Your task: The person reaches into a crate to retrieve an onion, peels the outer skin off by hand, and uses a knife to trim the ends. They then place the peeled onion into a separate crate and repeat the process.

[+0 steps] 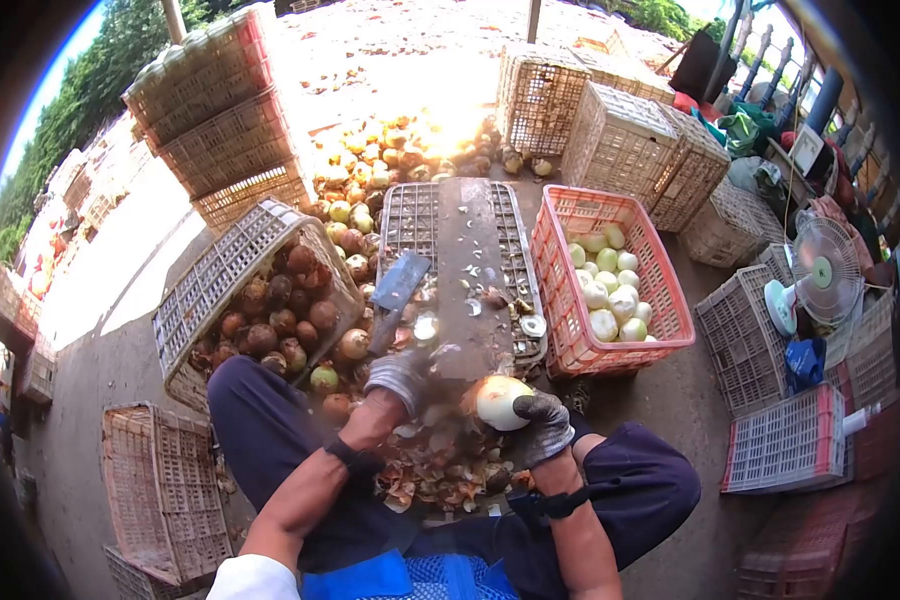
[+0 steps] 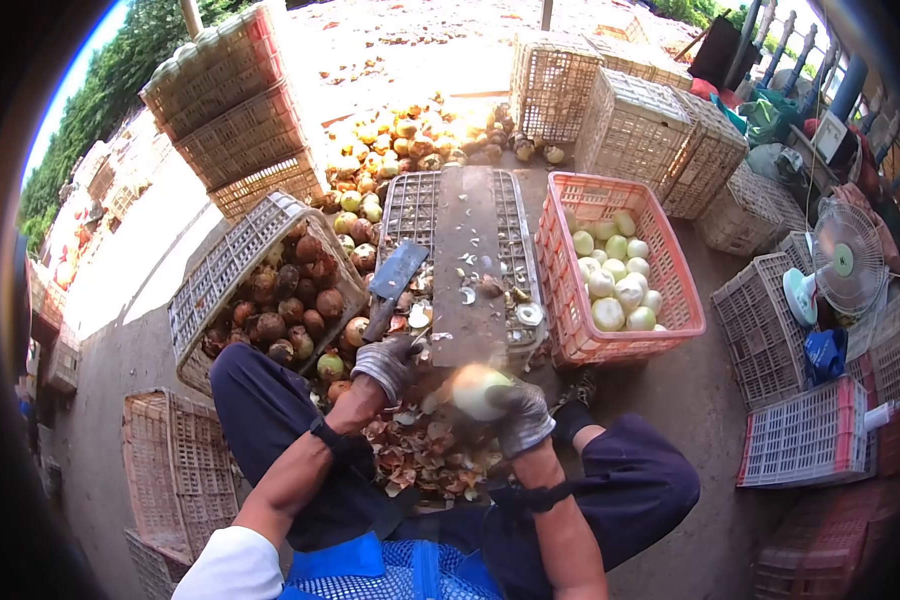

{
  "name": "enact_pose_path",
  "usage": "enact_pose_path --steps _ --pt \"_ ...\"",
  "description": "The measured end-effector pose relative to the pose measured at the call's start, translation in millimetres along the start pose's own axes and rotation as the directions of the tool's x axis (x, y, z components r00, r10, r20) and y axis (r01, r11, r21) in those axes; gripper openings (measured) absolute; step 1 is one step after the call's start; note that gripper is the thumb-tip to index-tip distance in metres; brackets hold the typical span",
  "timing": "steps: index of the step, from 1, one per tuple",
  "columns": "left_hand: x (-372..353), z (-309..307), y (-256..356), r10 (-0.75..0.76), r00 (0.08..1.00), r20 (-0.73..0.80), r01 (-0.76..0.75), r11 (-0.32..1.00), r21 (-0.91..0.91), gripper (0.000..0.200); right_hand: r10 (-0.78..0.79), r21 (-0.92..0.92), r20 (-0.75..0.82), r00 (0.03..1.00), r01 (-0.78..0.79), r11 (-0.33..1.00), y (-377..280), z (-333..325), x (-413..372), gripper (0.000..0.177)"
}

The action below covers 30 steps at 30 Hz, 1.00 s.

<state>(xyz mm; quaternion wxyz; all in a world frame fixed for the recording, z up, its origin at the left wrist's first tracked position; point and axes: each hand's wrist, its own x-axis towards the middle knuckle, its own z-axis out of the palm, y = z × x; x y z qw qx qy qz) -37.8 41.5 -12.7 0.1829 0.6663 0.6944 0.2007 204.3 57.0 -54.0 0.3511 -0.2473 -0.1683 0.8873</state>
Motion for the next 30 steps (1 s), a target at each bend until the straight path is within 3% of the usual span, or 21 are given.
enact_pose_path --steps 1,4,5,8,9,12,14,18,20,22,25,28,29,30 --pt "-4.4 -4.7 3.2 -0.026 0.998 -0.061 0.022 0.998 -0.065 0.013 -0.025 -0.006 -0.016 1.0 0.025 1.0 -0.4 2.0 0.0 0.059" --pt "-16.9 -7.1 10.0 0.236 0.957 -0.167 -0.26 0.955 -0.141 0.008 -0.062 -0.017 -0.043 0.997 0.061 0.998 -2.2 9.7 1.7 0.059" --pt "-25.0 -14.1 26.2 0.35 0.896 -0.275 -0.408 0.892 -0.193 0.009 -0.062 -0.029 -0.05 0.997 0.06 0.998 -3.5 11.7 1.3 0.059" --pt "-39.0 -20.4 43.3 0.223 0.971 -0.09 -0.235 0.798 -0.555 0.015 -0.022 -0.038 -0.055 0.998 0.02 0.999 -3.8 21.3 -2.6 0.06" --pt "-40.5 -23.6 49.9 0.181 0.979 -0.094 -0.2 0.752 -0.628 0.018 -0.035 -0.089 -0.061 0.998 0.03 0.996 -3.2 23.8 -3.6 0.06" --pt "-32.0 -28.3 53.2 0.387 0.892 -0.236 -0.452 0.732 -0.51 0.014 -0.092 -0.28 -0.09 0.992 0.063 0.958 0.9 30.8 -4.1 0.056" --pt "-26.8 -21.5 41.4 0.427 0.884 -0.19 -0.468 0.807 -0.36 0.011 -0.144 -0.465 -0.127 0.981 0.07 0.882 4.0 34.3 -3.4 0.052" --pt "-23.9 -11.1 32.9 0.505 0.855 -0.118 -0.519 0.829 -0.209 0.01 -0.204 -0.595 -0.154 0.967 0.074 0.8 11.9 35.6 0.1 0.047" --pt "-24.9 -8.8 33.8 0.445 0.888 -0.111 -0.459 0.864 -0.206 0.012 -0.178 -0.654 -0.154 0.972 0.035 0.756 7.6 36.2 1.6 0.049" --pt "-25.2 -2.6 29.6 0.336 0.937 -0.095 -0.349 0.907 -0.236 0.015 -0.118 -0.501 -0.084 0.989 0.061 0.863 6.7 34.0 2.6 0.054" --pt "-17.3 2.8 9.3 0.364 0.907 -0.211 -0.398 0.905 -0.15 0.02 -0.094 -0.413 0.0 0.996 0.086 0.907 5.9 38.3 0.8 0.063" --pt "-12.7 -0.9 4.6 0.069 0.976 -0.207 -0.163 0.862 -0.48 0.017 -0.101 -0.379 0.034 0.994 0.107 0.919 4.1 47.1 -4.2 0.07" --pt "-15.3 -6.4 8.3 0.06 0.966 -0.252 -0.186 0.839 -0.512 0.015 -0.088 -0.356 0.024 0.996 0.091 0.93 2.7 46.6 -4.2 0.07" --pt "-20.5 -15.3 16.8 0.118 0.968 -0.223 -0.207 0.877 -0.435 0.016 -0.077 -0.332 0.011 0.997 0.076 0.94 1.4 45.4 -4.8 0.07"
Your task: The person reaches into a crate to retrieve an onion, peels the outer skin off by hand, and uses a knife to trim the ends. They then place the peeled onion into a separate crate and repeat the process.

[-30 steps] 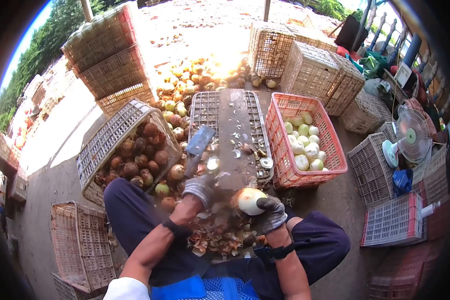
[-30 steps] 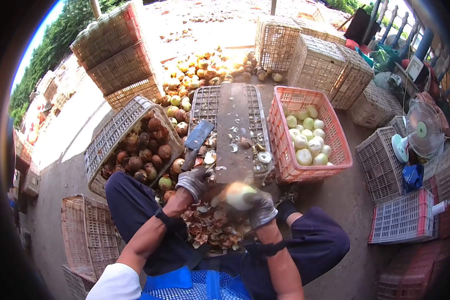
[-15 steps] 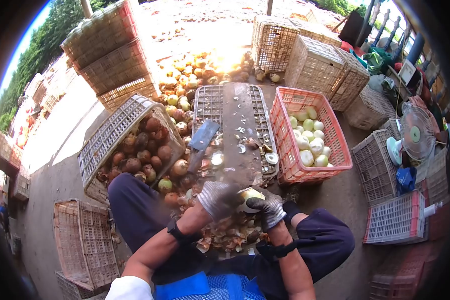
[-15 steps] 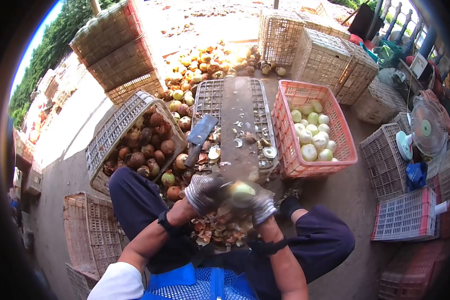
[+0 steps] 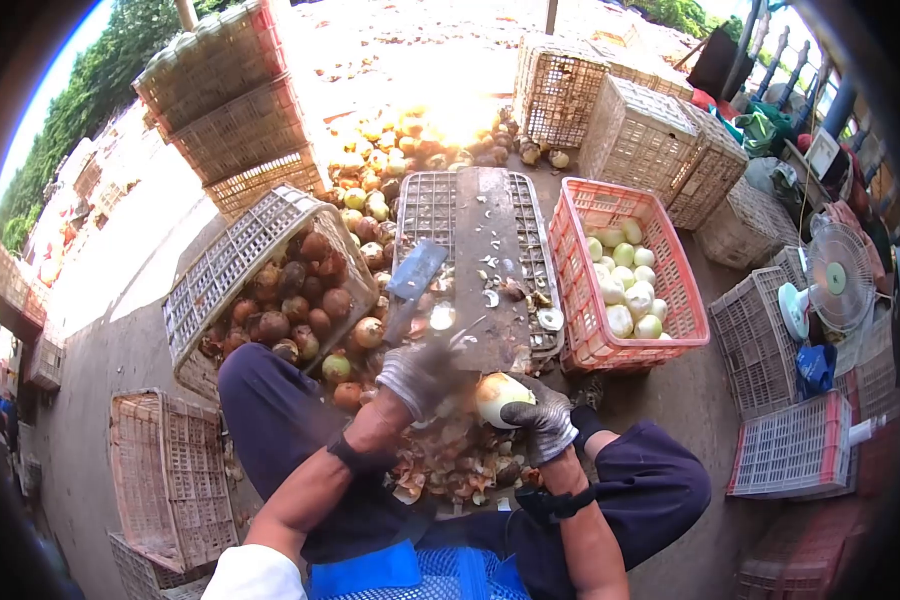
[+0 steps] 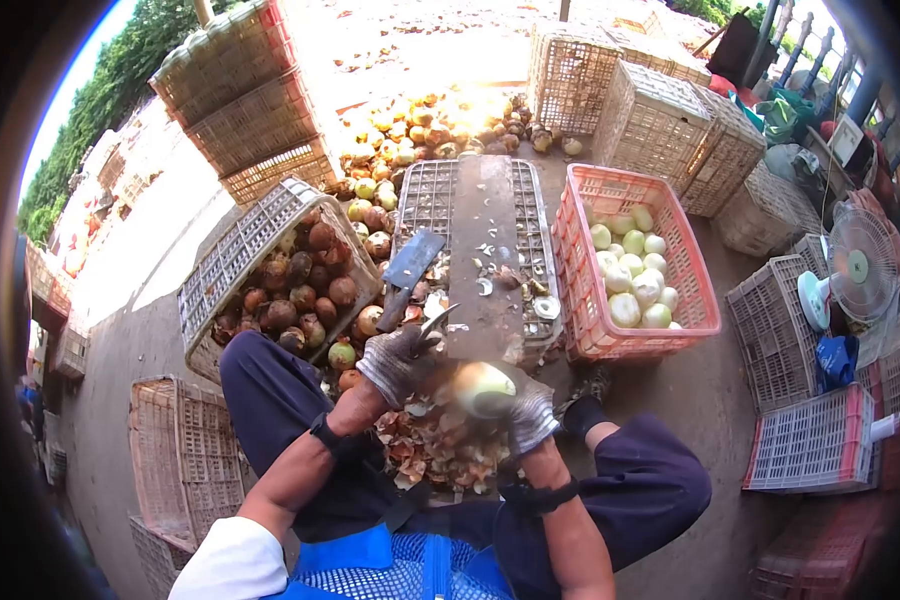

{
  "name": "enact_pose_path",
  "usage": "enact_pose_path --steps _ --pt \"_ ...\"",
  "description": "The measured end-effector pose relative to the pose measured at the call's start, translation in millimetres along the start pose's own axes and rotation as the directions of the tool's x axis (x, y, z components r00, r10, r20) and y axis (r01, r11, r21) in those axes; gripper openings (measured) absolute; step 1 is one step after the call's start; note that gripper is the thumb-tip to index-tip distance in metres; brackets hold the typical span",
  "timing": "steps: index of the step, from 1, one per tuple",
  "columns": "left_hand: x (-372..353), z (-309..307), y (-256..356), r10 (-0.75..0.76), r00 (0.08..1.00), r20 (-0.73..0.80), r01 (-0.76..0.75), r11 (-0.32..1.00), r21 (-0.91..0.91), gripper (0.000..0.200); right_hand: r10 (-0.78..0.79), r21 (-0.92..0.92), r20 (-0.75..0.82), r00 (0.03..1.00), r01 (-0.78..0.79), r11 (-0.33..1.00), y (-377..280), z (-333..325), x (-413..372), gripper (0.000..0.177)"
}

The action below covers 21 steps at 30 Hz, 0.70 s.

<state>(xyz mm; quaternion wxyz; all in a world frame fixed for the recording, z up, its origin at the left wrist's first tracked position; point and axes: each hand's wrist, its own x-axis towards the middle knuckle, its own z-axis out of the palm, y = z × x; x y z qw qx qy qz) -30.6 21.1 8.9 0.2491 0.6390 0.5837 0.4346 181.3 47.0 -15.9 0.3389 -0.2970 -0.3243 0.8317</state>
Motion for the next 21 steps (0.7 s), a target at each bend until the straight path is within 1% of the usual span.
enact_pose_path --steps 2,3,4,5,6,9,10,11,12,14,15,17,18,19,20,21 --pt "-7.4 -6.1 21.8 0.064 0.991 0.119 -0.082 0.984 0.155 0.016 -0.038 -0.13 -0.091 0.995 0.026 0.991 1.5 -7.6 0.9 0.069" --pt "-10.8 -3.7 23.3 0.019 0.961 0.275 -0.12 0.926 0.358 0.022 -0.059 -0.196 -0.135 0.989 0.031 0.98 2.4 -12.0 1.9 0.069" --pt "-15.6 -1.4 32.7 0.027 0.944 0.33 -0.172 0.892 0.419 0.022 -0.142 -0.324 -0.14 0.98 0.09 0.942 3.0 -15.7 3.4 0.06" --pt "-17.1 5.5 34.0 -0.03 0.926 0.377 -0.158 0.875 0.458 0.021 -0.222 -0.448 -0.132 0.966 0.142 0.883 3.3 -18.9 5.5 0.05" --pt "-20.7 12.4 34.0 -0.09 0.903 0.42 -0.146 0.855 0.497 0.02 -0.298 -0.564 -0.113 0.948 0.186 0.805 2.9 -20.4 6.8 0.041" --pt "-29.5 28.5 21.9 -0.059 0.92 0.387 -0.163 0.84 0.517 0.019 -0.423 -0.699 -0.087 0.902 0.247 0.671 -6.5 -8.8 2.7 0.035" --pt "-29.9 30.9 19.1 -0.044 0.927 0.373 -0.17 0.836 0.522 0.02 -0.424 -0.706 -0.092 0.901 0.242 0.666 -9.0 -4.8 1.1 0.035" --pt "-28.6 29.1 28.2 0.001 0.949 0.316 -0.186 0.81 0.556 0.02 -0.425 -0.713 -0.097 0.9 0.235 0.661 -11.3 -0.9 -0.9 0.035" --pt "-26.3 30.4 28.0 -0.052 0.945 0.322 -0.153 0.802 0.578 0.02 -0.423 -0.72 -0.1 0.901 0.228 0.655 -13.4 1.9 -2.5 0.035" --pt "-21.7 32.1 24.2 -0.165 0.931 0.325 -0.079 0.779 0.622 0.02 -0.368 -0.707 -0.124 0.922 0.178 0.684 -18.8 3.1 -5.5 0.059" --pt "-17.3 32.0 20.2 -0.233 0.909 0.345 -0.028 0.792 0.609 0.02 -0.339 -0.7 -0.134 0.931 0.153 0.698 -19.8 2.9 -5.7 0.072" --pt "-8.5 31.3 13.5 -0.357 0.849 0.389 0.072 0.808 0.585 0.02 -0.371 -0.632 -0.182 0.911 0.18 0.754 -10.6 -2.7 -5.4 0.074" --pt "-8.7 29.0 14.3 -0.33 0.866 0.376 0.081 0.834 0.545 0.022 -0.387 -0.598 -0.207 0.899 0.197 0.777 -8.1 -5.7 -4.1 0.075" --pt "-9.2 24.4 16.6 -0.301 0.882 0.363 0.086 0.859 0.504 0.023 -0.345 -0.563 -0.197 0.918 0.182 0.806 -9.2 -8.9 -1.2 0.078" --pt "-9.9 20.1 20.2 -0.272 0.896 0.352 0.086 0.882 0.462 0.025 -0.346 -0.537 -0.212 0.914 0.186 0.823 -10.0 -7.3 -1.8 0.079" --pt "-12.4 15.8 26.7 -0.131 0.942 0.309 0.019 0.941 0.339 0.031 -0.346 -0.509 -0.229 0.91 0.191 0.839 -10.2 -3.3 -3.3 0.08"
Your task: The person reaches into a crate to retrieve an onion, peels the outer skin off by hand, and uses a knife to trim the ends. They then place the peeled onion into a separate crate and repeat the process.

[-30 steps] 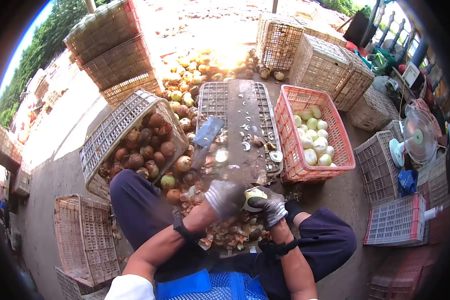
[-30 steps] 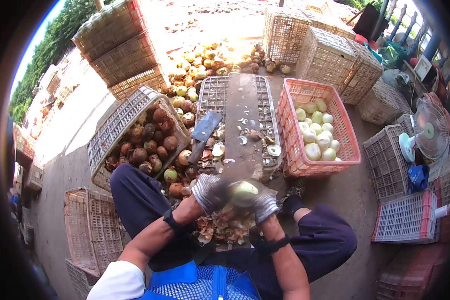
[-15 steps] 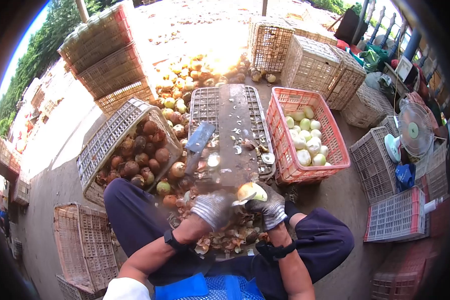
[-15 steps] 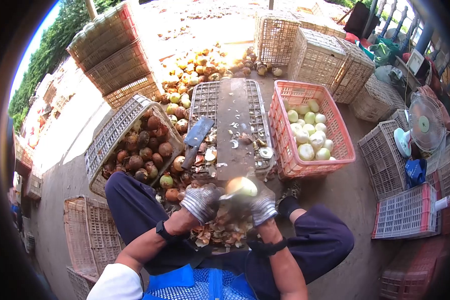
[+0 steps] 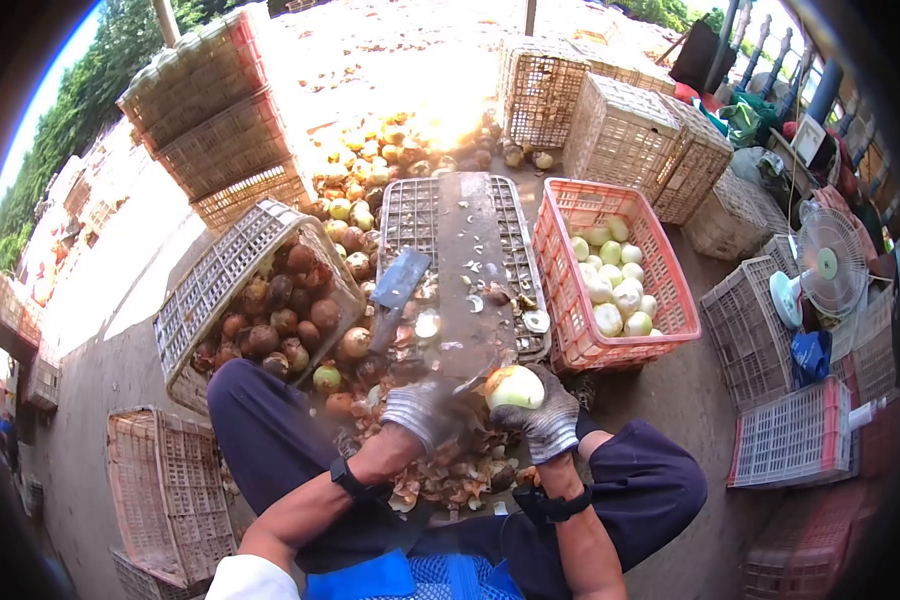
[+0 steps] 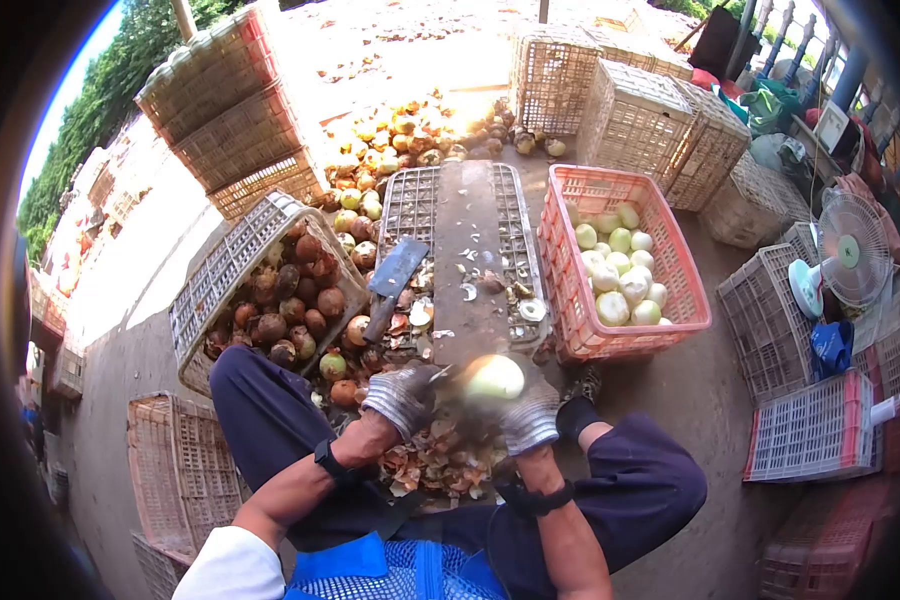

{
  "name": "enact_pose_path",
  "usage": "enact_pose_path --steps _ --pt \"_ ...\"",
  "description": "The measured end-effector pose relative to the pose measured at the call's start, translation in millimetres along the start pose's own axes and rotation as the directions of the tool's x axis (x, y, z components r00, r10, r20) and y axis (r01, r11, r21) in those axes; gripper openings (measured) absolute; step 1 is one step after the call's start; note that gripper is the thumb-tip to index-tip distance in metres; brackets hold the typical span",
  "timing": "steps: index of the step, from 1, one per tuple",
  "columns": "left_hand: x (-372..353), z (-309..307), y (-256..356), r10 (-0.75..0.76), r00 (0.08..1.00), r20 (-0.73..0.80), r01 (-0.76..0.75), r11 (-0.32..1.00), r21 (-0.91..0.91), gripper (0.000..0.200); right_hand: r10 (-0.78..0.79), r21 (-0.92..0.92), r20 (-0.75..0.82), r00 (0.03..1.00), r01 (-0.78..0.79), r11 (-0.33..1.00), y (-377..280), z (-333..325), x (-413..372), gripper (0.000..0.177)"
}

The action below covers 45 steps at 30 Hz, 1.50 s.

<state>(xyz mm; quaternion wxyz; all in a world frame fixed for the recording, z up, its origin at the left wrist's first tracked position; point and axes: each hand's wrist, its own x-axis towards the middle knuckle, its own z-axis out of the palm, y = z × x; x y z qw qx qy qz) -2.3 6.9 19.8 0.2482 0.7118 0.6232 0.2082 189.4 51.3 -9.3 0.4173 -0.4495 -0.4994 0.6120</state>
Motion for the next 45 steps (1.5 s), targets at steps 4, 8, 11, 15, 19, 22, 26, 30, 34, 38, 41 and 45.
enact_pose_path --steps 4,8,11,15,19,22,26,30,34,38,41,45 --pt "-4.4 -4.6 9.4 -0.026 0.999 -0.029 0.017 0.959 -0.282 0.035 -0.074 -0.388 -0.065 0.995 0.043 0.921 -8.2 -0.4 -1.1 0.08" --pt "1.9 18.8 -11.7 -0.1 0.994 -0.032 0.065 0.824 -0.563 0.038 -0.123 -0.492 0.011 0.992 0.112 0.864 0.9 6.1 0.4 0.066" --pt "6.3 31.4 -25.0 -0.024 0.998 -0.063 -0.014 0.84 -0.543 0.037 -0.199 -0.558 0.031 0.98 0.182 0.81 0.1 10.3 -1.5 0.041" --pt "8.6 41.0 -35.8 -0.071 0.992 -0.109 -0.004 0.819 -0.573 0.029 -0.07 -0.568 0.081 0.994 0.104 0.816 0.2 8.8 0.2 0.065" --pt "13.3 18.7 -36.4 -0.074 0.994 -0.078 0.038 0.923 -0.383 0.017 0.037 -0.251 0.18 0.983 0.009 0.968 14.4 4.5 3.2 0.077" --pt "5.9 15.3 -49.6 0.072 0.985 -0.156 -0.148 0.812 -0.564 0.025 0.067 -0.251 0.193 0.979 -0.016 0.968 25.1 0.3 8.1 0.075" --pt "4.8 20.8 -24.0 -0.082 0.996 -0.037 0.044 0.798 -0.6 0.035 0.072 -0.497 0.067 0.995 -0.03 0.867 21.2 4.2 6.0 0.075" --pt "3.6 26.6 -16.1 -0.141 0.99 -0.002 0.099 0.703 -0.704 0.036 -0.031 -0.574 0.089 0.996 0.077 0.815 14.1 9.4 1.7 0.077" --pt "8.5 16.3 -12.0 -0.159 0.987 0.029 0.122 0.611 -0.783 0.029 -0.02 -0.491 0.108 0.994 0.071 0.868 6.0 11.4 -1.3 0.083" --pt "17.1 11.1 -32.1 -0.192 0.981 -0.008 0.141 0.75 -0.646 0.024 0.03 -0.424 0.16 0.987 0.042 0.905 5.8 7.1 -0.8 0.09" --pt "13.9 2.1 -42.1 -0.18 0.975 -0.128 0.051 0.748 -0.662 0.021 -0.011 -0.37 0.169 0.986 0.074 0.926 13.1 4.7 -2.7 0.094" --pt "19.0 13.9 -65.2 0.014 0.963 -0.27 -0.104 0.941 -0.322 0.021 0.008 -0.272 0.258 0.966 0.065 0.96 -24.5 10.1 -12.3 0.095"
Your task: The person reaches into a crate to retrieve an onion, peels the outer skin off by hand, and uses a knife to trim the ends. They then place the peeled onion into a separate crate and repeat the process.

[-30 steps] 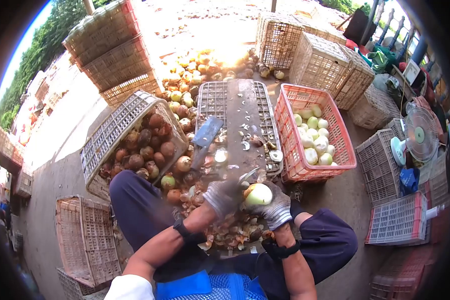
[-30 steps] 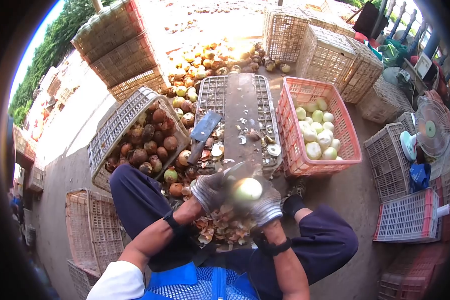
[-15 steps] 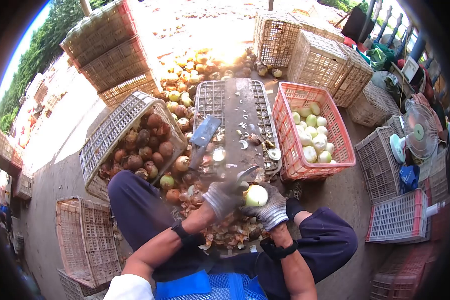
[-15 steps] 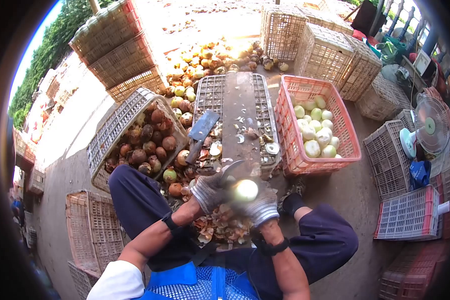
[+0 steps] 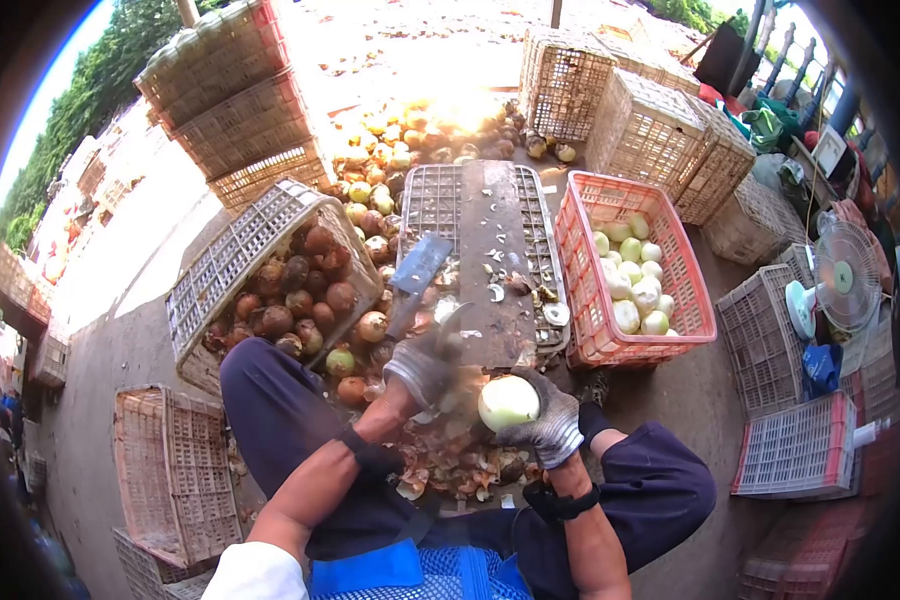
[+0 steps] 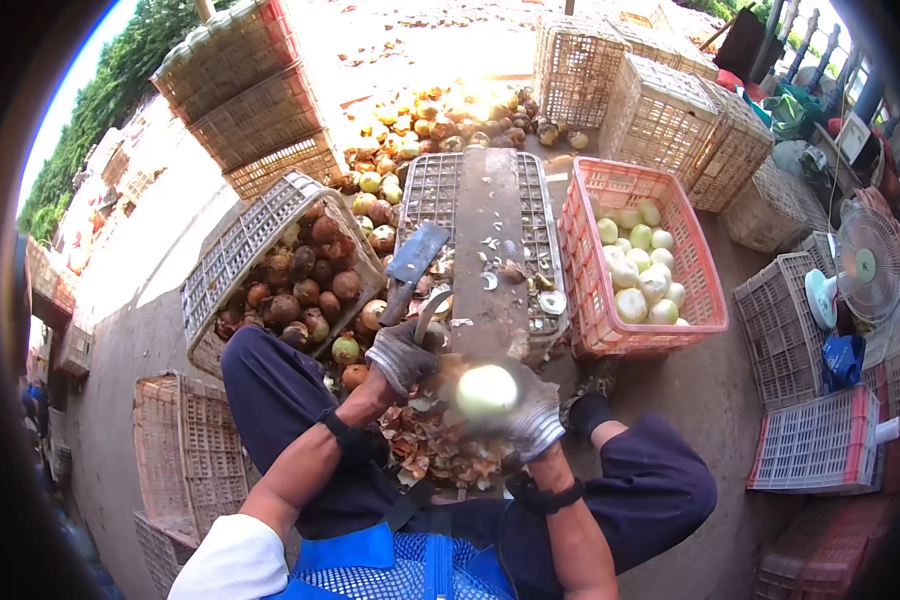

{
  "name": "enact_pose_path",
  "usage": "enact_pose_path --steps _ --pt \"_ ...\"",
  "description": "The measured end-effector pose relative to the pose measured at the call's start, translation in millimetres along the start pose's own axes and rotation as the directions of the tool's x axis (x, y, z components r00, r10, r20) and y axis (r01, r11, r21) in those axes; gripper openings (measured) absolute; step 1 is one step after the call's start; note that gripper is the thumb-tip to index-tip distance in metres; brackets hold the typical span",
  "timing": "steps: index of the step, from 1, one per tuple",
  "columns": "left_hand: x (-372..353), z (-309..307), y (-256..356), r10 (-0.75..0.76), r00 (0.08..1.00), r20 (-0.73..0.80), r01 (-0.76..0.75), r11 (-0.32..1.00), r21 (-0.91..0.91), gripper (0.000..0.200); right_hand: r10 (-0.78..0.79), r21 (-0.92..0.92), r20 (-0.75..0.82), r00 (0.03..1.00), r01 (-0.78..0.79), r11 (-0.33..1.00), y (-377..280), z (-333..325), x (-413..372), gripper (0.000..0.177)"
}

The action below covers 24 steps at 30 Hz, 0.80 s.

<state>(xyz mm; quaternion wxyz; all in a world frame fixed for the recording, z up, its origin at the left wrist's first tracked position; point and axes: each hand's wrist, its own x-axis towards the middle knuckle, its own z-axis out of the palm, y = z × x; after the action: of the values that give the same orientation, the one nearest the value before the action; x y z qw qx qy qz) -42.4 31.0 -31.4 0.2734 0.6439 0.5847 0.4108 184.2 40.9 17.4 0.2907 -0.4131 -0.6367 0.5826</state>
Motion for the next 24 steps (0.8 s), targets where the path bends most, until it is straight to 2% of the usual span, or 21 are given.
enact_pose_path --steps 1,3,4,5,8,10,11,14,15,18,22,24 --pt "1.4 5.4 -12.1 -0.092 0.995 0.048 0.089 0.994 0.068 0.023 -0.017 -0.048 0.023 1.0 0.018 0.999 -3.7 -0.2 -0.6 0.096" --pt "-1.3 10.3 -14.1 -0.241 0.97 0.042 0.234 0.965 0.121 0.025 0.017 0.208 -0.021 1.0 -0.012 0.978 5.0 0.3 -5.5 0.095" --pt "-1.3 13.1 -22.5 -0.278 0.954 0.117 0.255 0.951 0.175 0.024 0.037 0.33 -0.038 0.999 -0.023 0.944 7.8 0.1 -7.0 0.094" --pt "3.3 14.3 -26.5 -0.314 0.93 0.189 0.27 0.935 0.229 0.023 -0.043 0.405 -0.066 0.997 0.066 0.912 3.8 -1.0 -7.5 0.093" --pt "-10.6 18.7 -24.9 -0.046 0.998 0.04 0.036 0.973 0.229 0.024 -0.03 0.547 -0.151 0.988 0.109 0.83 9.5 -8.7 -6.4 0.093" --pt "-15.6 7.1 24.0 -0.07 0.997 -0.013 0.071 0.985 0.159 0.023 0.011 0.561 -0.186 0.982 0.097 0.822 15.7 -14.1 -6.2 0.089" --pt "-16.3 1.7 52.8 0.033 0.999 -0.004 -0.032 0.992 0.121 0.021 0.033 0.599 -0.175 0.984 0.08 0.797 16.1 -15.7 -5.2 0.087" --pt "-22.0 3.3 64.1 0.351 0.932 0.086 -0.361 0.891 0.275 0.026 0.023 0.637 -0.118 0.993 0.058 0.769 4.0 -14.0 -2.5 0.081" --pt "-23.5 9.7 67.3 0.212 0.952 0.218 -0.286 0.871 0.4 0.03 0.03 0.625 -0.112 0.993 0.046 0.779 3.0 -13.4 -2.1 0.081" --pt "-21.2 20.3 59.9 0.252 0.934 0.254 -0.336 0.86 0.385 0.028 0.07 0.601 -0.11 0.991 0.01 0.799 1.5 -9.1 -2.0 0.08" --pt "-17.4 26.7 52.3 0.04 0.962 0.271 -0.181 0.835 0.52 0.02 0.111 0.615 -0.12 0.987 -0.014 0.789 5.6 -6.2 0.3 0.082" --pt "-8.1 19.9 51.5 -0.052 0.957 0.285 -0.111 0.844 0.525 0.016 0.072 0.632 -0.127 0.989 0.025 0.774 16.0 -6.0 0.8 0.083"
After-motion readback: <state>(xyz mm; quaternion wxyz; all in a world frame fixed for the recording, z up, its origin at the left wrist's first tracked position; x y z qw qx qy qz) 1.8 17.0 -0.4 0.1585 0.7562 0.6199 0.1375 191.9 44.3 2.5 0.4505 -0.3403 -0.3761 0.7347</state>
